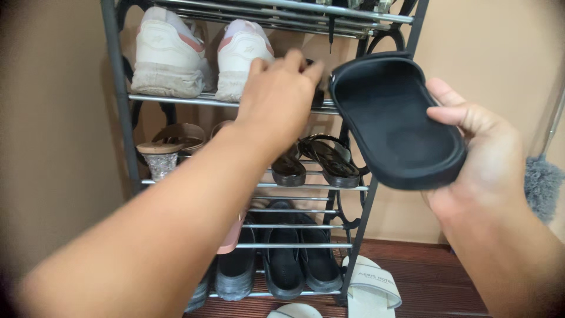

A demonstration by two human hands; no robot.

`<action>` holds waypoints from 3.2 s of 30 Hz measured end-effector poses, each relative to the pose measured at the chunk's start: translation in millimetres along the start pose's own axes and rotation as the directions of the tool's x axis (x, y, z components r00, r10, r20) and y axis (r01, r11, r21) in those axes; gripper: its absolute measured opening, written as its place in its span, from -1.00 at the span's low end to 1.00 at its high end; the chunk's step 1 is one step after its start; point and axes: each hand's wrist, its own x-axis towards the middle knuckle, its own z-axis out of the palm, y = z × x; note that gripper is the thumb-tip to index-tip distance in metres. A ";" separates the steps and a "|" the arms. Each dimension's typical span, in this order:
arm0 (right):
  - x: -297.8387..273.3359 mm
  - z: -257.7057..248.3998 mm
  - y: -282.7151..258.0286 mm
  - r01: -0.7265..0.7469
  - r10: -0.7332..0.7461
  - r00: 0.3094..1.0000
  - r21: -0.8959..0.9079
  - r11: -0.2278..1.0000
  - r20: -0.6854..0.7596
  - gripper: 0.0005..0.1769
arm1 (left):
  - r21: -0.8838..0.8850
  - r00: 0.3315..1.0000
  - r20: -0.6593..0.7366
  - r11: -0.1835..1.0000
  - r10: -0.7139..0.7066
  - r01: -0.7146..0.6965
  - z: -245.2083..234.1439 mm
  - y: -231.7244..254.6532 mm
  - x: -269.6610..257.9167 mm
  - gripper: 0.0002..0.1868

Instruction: The person rearranges multiple pairs of shoes on a multi-tier metal shoe rack. They pick up black sneakers, white sneakers, black sandals, and white slides, then place them on different shelves to organize the collection.

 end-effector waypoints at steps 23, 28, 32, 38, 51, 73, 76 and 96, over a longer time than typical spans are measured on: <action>97.8 -38.3 43.4 0.322 -0.331 0.935 -0.690 0.648 0.125 -0.58 | -0.324 0.996 -0.083 0.946 -0.044 0.015 30.6 63.3 7.6 -0.73; 120.1 -48.8 58.3 0.131 -0.084 0.990 -0.531 0.837 0.112 -0.70 | -0.275 0.997 -0.034 0.959 -0.074 0.062 44.1 77.9 29.1 -0.85; 122.9 -51.6 62.7 0.126 -0.093 0.992 -0.636 0.761 0.085 -0.73 | -0.301 0.986 -0.159 0.954 -0.041 -0.009 43.3 70.1 27.5 -0.82; 125.5 -57.3 70.9 0.161 -0.088 0.985 -0.619 0.769 0.147 -0.70 | -0.463 0.942 -0.239 0.880 -0.237 0.104 42.1 55.9 26.4 -0.71; 126.1 -59.9 67.4 0.149 -0.062 0.986 -0.636 0.757 0.156 -0.67 | -0.234 0.964 -0.193 0.962 -0.185 0.138 49.0 87.8 16.5 -0.77; 136.1 -69.9 70.6 0.161 -0.037 0.981 -0.704 0.691 0.189 -0.62 | 0.116 0.878 0.473 0.993 -0.069 0.015 5.2 107.3 70.0 -0.74; 131.9 -63.1 65.3 0.144 -0.040 0.986 -0.715 0.684 0.160 -0.61 | 0.080 0.873 0.484 0.996 -0.062 0.026 4.5 88.9 60.0 -0.71; 64.4 -3.5 43.5 0.639 -0.408 0.742 -0.746 0.191 0.531 -0.58 | 0.116 0.981 0.192 0.992 0.021 -0.044 19.1 -12.1 26.4 -0.79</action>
